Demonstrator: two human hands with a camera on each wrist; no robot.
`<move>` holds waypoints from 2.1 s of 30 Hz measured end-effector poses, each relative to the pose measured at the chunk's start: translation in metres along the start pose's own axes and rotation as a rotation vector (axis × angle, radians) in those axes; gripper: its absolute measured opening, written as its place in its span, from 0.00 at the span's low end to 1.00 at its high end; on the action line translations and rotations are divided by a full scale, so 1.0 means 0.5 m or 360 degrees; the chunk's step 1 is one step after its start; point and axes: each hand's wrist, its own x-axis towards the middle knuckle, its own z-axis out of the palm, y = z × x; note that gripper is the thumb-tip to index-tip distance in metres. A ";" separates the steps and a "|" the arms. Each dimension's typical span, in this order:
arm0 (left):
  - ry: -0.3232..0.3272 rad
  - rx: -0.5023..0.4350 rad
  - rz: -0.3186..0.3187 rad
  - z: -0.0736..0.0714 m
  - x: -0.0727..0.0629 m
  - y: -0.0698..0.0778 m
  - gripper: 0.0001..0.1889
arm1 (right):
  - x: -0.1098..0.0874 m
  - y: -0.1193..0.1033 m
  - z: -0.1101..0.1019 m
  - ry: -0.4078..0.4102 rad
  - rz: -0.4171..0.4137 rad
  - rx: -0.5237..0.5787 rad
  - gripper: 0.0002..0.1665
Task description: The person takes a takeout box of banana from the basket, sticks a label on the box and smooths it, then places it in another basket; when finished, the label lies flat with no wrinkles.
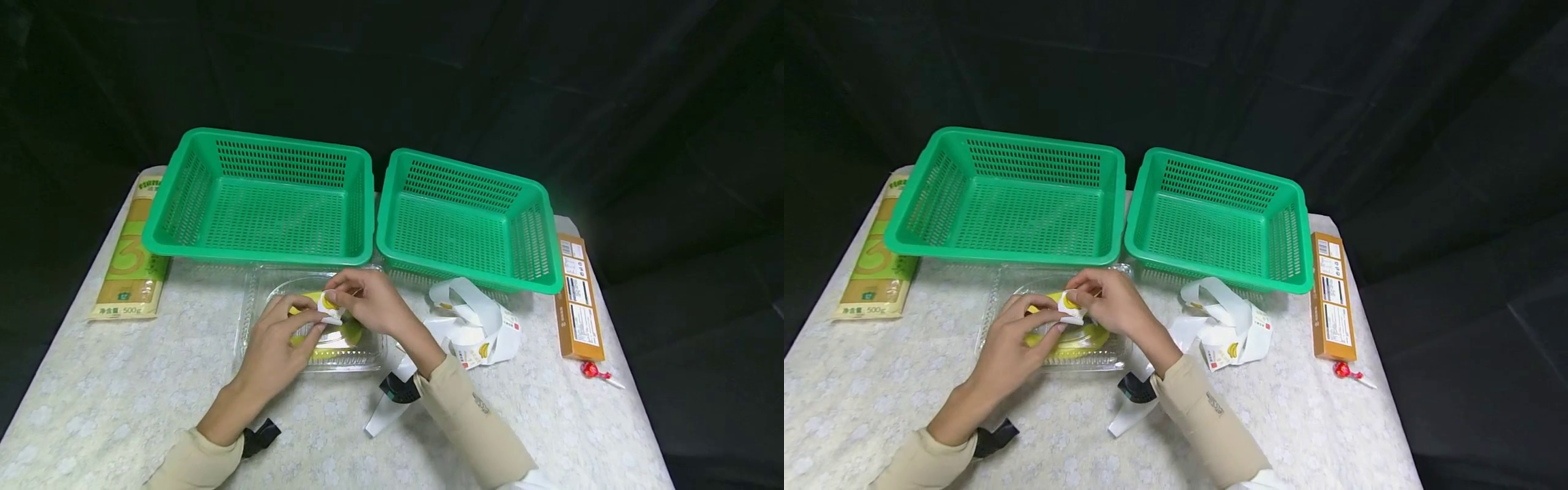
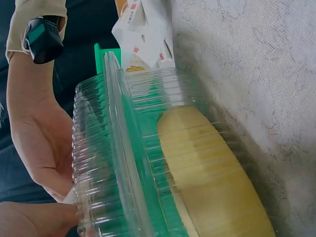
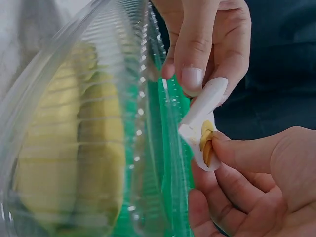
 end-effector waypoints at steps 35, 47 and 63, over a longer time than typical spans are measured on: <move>-0.0653 0.0202 -0.0129 -0.018 -0.032 0.034 0.16 | 0.043 0.032 0.073 0.0487 -0.0174 -0.0680 0.04; -0.0390 -0.0124 -0.0492 -0.028 -0.008 -0.001 0.16 | -0.015 0.024 0.115 0.0432 -0.0359 -0.1109 0.19; -0.0533 0.0368 -0.0321 0.010 0.008 -0.015 0.23 | -0.099 0.020 0.133 0.0185 -0.0178 -0.0833 0.38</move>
